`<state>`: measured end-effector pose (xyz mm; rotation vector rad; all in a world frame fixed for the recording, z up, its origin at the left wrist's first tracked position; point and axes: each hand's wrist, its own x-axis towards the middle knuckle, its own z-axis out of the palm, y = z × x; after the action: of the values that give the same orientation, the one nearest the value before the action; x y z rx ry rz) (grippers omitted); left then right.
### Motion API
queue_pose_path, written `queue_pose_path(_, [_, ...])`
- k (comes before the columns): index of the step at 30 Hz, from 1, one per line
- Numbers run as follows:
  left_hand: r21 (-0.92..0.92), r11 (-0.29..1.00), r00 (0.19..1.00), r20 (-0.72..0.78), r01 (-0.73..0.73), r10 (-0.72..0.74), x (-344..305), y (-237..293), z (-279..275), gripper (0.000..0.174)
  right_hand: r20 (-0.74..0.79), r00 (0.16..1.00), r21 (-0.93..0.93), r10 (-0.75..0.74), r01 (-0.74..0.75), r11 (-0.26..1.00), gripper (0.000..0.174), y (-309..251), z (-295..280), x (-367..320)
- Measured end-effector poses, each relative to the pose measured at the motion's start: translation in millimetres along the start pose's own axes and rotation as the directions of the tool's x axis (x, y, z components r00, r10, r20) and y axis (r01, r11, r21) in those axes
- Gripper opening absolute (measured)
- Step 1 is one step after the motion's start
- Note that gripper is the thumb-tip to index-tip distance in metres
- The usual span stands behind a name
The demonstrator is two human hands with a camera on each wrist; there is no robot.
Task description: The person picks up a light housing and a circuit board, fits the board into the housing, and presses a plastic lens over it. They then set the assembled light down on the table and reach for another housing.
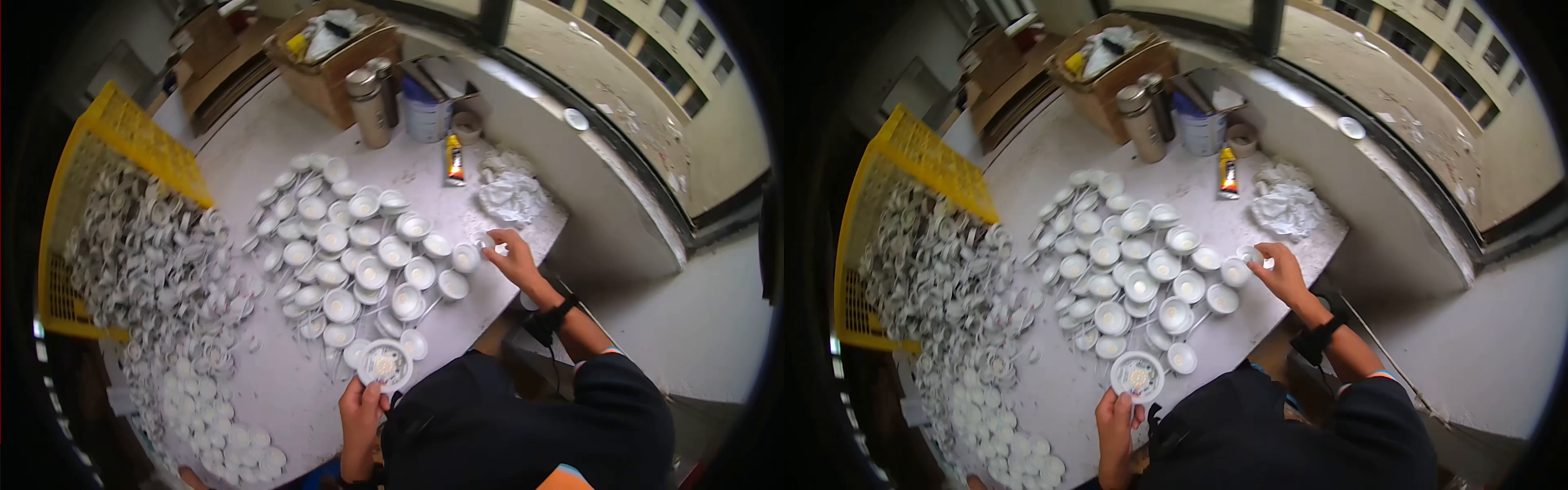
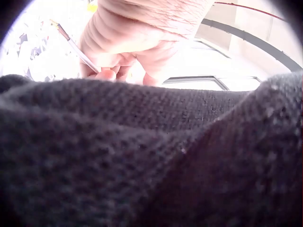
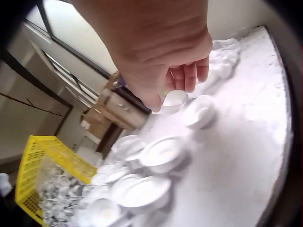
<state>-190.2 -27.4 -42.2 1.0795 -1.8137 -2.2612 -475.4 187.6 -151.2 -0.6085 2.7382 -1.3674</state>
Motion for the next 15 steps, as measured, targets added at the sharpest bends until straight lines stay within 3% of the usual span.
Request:
queue_pose_path(1, [-0.014, 1.0, 1.0, -0.021, -0.013, 0.012, -1, 6, 4, 0.025, 0.069, 0.997, 0.163, -0.021, 0.01, 0.987, 0.035, -33, -2, -4])
queue_pose_path(3, [-0.002, 0.999, 0.998, -0.014, -0.053, 0.053, 0, 5, 4, 0.02, 0.234, 0.954, 0.255, -0.187, 0.125, 0.959, 0.039, -101, -9, -17])
queue_pose_path(5, [-0.053, 0.996, 0.996, 0.051, -0.07, 0.073, -2, 5, 1, 0.023, 0.282, 0.827, 0.352, -0.486, 0.382, 0.854, 0.044, -146, -8, -33])
queue_pose_path(7, [-0.081, 0.99, 0.992, 0.047, -0.114, 0.118, -4, 2, 2, 0.025, 0.374, 0.694, 0.356, -0.615, 0.505, 0.786, 0.046, -182, -8, -44])
queue_pose_path(11, [-0.105, 0.973, 0.976, 0.049, -0.207, 0.213, -11, 0, -3, 0.03, 0.491, 0.564, 0.284, -0.664, 0.617, 0.734, 0.052, -204, 7, -56])
queue_pose_path(15, [-0.133, 0.966, 0.974, 0.017, -0.223, 0.228, -15, -1, -5, 0.028, 0.465, 0.54, 0.334, -0.701, 0.627, 0.704, 0.054, -206, 16, -64])
